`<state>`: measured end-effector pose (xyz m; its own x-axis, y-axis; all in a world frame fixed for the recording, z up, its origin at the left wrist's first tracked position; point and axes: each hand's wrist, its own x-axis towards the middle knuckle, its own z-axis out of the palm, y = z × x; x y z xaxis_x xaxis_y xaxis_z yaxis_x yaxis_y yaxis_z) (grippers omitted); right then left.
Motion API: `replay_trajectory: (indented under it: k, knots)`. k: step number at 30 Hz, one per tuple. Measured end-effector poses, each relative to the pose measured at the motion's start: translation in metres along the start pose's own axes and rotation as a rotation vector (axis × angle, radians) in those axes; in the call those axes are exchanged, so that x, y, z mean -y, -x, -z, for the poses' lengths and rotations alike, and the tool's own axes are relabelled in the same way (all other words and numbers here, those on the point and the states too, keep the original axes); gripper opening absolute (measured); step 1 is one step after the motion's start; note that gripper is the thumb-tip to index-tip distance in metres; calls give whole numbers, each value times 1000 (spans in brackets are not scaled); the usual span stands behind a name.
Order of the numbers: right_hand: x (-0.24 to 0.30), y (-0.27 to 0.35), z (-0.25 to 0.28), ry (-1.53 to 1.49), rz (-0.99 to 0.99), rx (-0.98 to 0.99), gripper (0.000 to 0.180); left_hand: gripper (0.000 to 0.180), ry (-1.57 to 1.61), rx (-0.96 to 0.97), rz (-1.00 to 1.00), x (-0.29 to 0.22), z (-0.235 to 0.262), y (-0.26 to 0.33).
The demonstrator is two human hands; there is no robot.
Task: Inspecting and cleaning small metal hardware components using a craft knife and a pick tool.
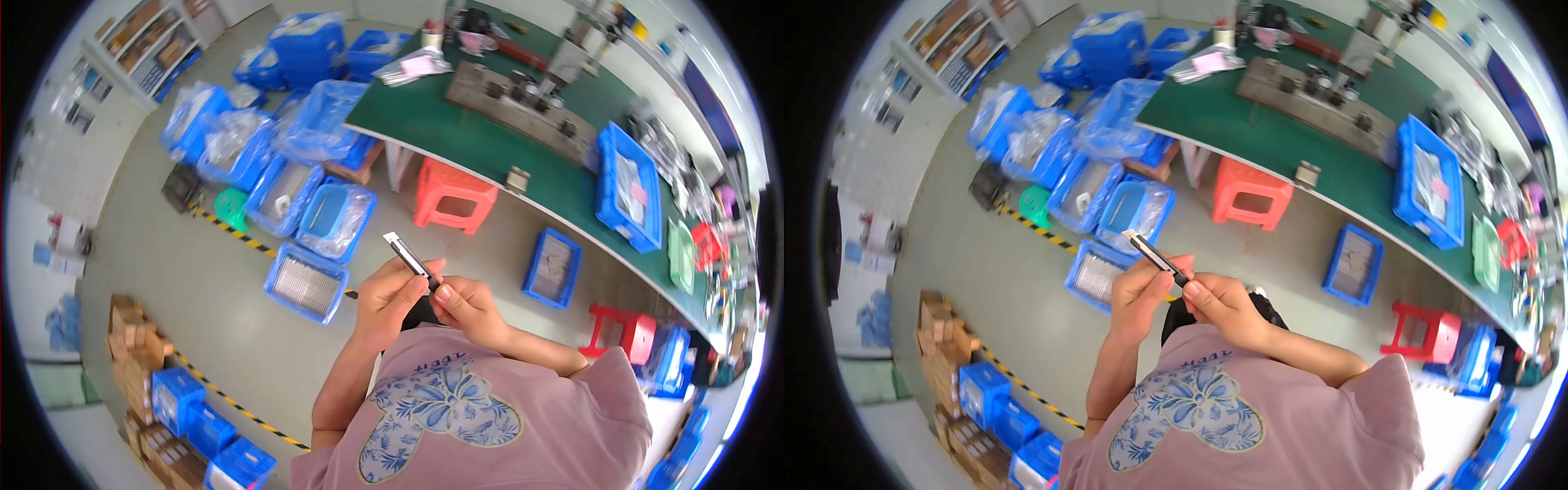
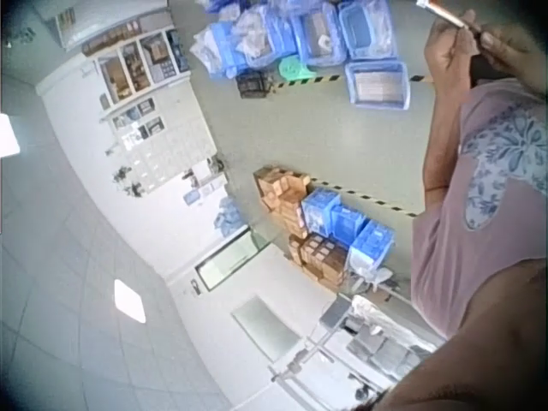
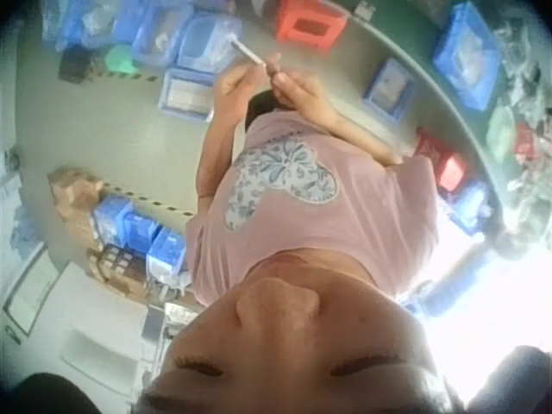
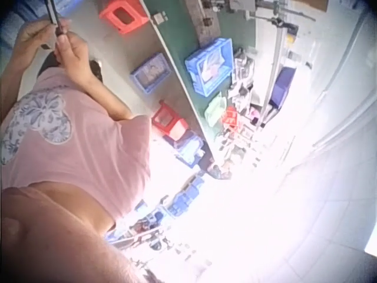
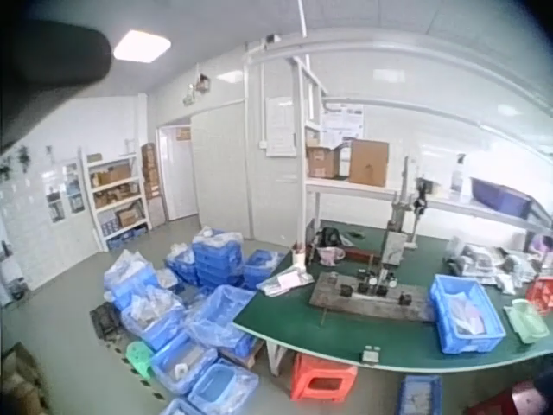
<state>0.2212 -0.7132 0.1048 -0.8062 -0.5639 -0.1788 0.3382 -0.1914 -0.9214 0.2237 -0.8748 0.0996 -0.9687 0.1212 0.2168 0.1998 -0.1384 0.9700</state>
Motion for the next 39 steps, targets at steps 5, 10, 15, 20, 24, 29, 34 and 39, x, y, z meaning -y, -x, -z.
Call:
replay_trajectory:
  k: [5, 10, 15, 20, 24, 29, 34, 39]
  knots:
    - [2, 48, 20, -103, 25, -259, 33, 21, 82, 223, 52, 10, -48, -18]
    - [-13, 122, 49, -164, 219, -610, 32, 20, 109, 571, 172, 26, -134, -32]
    - [-25, 219, 82, -182, 223, -841, 34, 20, 149, 901, 214, 38, -244, -16]
    - [-51, 343, 107, -96, 441, -1141, 23, 21, 202, 1261, 87, 59, -388, 40]
    - [-75, 419, 132, -109, 560, -1377, 26, 23, 337, 1386, 356, 62, -483, 92]
    - [-93, 478, 155, -233, 662, -1688, 20, 25, 360, 1757, 388, 81, -582, 125]
    - [-93, 524, 209, -256, 706, -1867, 23, 25, 367, 1909, 371, 114, -675, 143]
    - [-79, 574, 299, -250, 686, -2017, 23, 24, 450, 1965, 424, 141, -787, 137]
